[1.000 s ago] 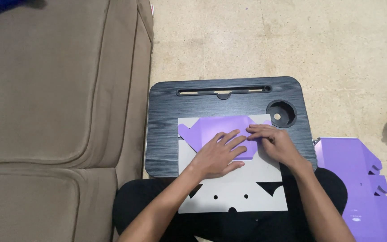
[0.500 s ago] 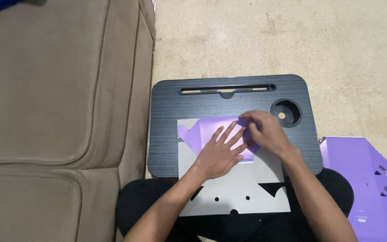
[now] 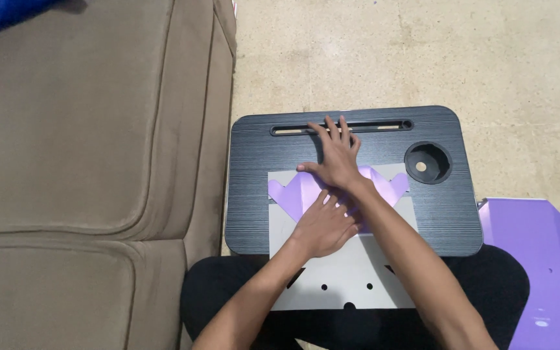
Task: The person assembles a purple cardboard box by folding its flaps and tucking them into slots. They then place the completed box aside and begin folding another flat purple cardboard piece into a box shape on a small lap desk.
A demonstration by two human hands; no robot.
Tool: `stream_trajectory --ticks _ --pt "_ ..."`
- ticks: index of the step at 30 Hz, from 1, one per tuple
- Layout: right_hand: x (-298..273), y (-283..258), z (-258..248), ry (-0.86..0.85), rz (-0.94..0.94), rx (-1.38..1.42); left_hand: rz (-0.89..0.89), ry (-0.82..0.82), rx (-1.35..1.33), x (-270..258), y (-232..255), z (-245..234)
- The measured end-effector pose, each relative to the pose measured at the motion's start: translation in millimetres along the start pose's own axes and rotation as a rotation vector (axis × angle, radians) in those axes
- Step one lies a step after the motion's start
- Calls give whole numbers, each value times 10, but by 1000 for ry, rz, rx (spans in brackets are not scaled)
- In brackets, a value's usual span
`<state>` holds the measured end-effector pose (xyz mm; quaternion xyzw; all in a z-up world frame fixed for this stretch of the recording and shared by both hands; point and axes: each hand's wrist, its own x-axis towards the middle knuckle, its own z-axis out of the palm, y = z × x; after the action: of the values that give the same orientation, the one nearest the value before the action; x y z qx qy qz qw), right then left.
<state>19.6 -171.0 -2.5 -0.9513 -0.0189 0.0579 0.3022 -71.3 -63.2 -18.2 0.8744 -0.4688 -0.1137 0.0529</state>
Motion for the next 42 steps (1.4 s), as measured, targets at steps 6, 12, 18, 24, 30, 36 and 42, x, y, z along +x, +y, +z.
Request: stream_trajectory --ticks 6,12,18,24,30,36,42 --pt "35 -61 -76 -60 18 -122 -1 51 -31 -96 112 -510" --pt "76 -40 -75 -125 -32 -213 -28 64 -83 -145 175 -754" --pt "40 -71 -107 -125 -59 -264 -65 34 -97 -151 183 -688" --pt "40 -37 -168 -124 -49 -270 -79 74 -84 -103 120 -424" --pt "21 99 -192 -132 -48 -320 -68 62 -51 -162 177 -587" --pt "-51 229 -361 -140 28 -311 -77 -1 -55 -135 165 -496" --pt "-123 549 -515 -135 113 -326 -73 -30 -61 -106 138 -372"
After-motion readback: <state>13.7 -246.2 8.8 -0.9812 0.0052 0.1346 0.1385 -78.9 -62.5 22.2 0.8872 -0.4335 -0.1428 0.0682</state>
